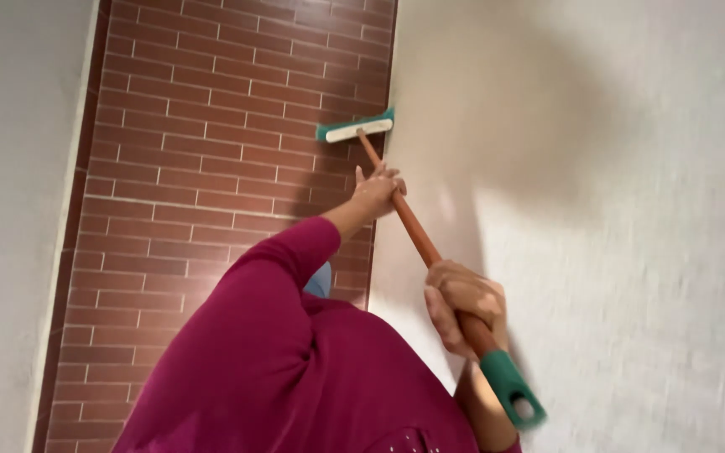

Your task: Sweep the floor in the hallway using a broom.

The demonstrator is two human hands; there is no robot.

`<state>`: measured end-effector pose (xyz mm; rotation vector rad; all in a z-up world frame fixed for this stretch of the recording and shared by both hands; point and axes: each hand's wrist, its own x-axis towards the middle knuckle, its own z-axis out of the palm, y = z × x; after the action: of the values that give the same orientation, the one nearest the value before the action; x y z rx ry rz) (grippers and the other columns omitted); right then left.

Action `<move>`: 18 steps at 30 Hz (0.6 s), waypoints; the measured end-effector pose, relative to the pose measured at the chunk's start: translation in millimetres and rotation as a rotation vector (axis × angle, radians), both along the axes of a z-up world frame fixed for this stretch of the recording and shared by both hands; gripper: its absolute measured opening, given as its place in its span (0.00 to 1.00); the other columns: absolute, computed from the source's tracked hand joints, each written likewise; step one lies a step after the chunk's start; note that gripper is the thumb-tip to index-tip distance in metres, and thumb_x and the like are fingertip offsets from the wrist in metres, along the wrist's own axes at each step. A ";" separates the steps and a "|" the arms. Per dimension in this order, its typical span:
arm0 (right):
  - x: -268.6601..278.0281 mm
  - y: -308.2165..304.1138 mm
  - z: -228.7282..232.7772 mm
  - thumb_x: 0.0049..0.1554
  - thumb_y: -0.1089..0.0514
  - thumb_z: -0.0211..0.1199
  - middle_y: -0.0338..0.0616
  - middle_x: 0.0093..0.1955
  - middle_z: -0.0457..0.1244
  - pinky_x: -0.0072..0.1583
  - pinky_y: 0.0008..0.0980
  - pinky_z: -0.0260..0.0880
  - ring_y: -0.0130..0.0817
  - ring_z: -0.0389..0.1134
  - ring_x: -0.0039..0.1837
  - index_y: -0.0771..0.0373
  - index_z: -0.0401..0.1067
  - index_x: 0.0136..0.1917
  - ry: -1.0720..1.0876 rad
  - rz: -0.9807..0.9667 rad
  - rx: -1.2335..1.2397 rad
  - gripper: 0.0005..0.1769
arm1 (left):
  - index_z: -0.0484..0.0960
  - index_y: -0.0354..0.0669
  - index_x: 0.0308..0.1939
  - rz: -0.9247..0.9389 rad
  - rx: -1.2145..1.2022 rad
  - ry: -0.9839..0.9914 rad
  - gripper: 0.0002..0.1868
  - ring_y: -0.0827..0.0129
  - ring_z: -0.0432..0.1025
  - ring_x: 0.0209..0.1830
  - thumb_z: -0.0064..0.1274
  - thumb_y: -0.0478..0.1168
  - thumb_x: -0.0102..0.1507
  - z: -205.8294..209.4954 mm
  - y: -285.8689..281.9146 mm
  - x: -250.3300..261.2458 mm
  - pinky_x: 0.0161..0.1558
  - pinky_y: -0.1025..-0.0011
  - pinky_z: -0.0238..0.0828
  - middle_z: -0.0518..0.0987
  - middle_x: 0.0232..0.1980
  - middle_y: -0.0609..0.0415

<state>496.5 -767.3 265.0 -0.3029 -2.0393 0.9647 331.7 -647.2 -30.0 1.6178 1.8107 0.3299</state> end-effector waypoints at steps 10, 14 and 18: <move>75.1 -192.9 42.1 0.58 0.71 0.60 0.39 0.27 0.54 0.40 0.36 0.69 0.34 0.63 0.31 0.60 0.59 0.40 0.074 -0.120 -0.179 0.13 | 0.85 0.53 0.44 -0.304 0.064 0.026 0.20 0.59 0.61 0.75 0.48 0.61 0.67 31.7 -202.7 76.0 0.71 0.26 0.39 0.82 0.54 0.54; 92.0 -222.7 38.0 0.56 0.69 0.58 0.35 0.24 0.50 0.35 0.32 0.63 0.29 0.56 0.28 0.57 0.59 0.38 0.127 -0.129 -0.207 0.12 | 0.86 0.54 0.41 -0.347 0.202 -0.048 0.18 0.59 0.75 0.58 0.47 0.58 0.66 37.9 -231.3 79.0 0.75 0.32 0.39 0.83 0.47 0.55; 89.0 -220.3 49.4 0.55 0.65 0.55 0.32 0.23 0.49 0.32 0.29 0.61 0.26 0.54 0.26 0.54 0.58 0.36 0.193 -0.209 -0.177 0.10 | 0.87 0.54 0.39 -0.314 0.273 -0.058 0.17 0.62 0.77 0.55 0.48 0.56 0.67 73.5 -230.2 75.4 0.75 0.39 0.41 0.84 0.43 0.57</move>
<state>585.5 -987.6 314.4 -0.4884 -1.7144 1.0047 407.1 -877.4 43.4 2.0263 1.4863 0.4895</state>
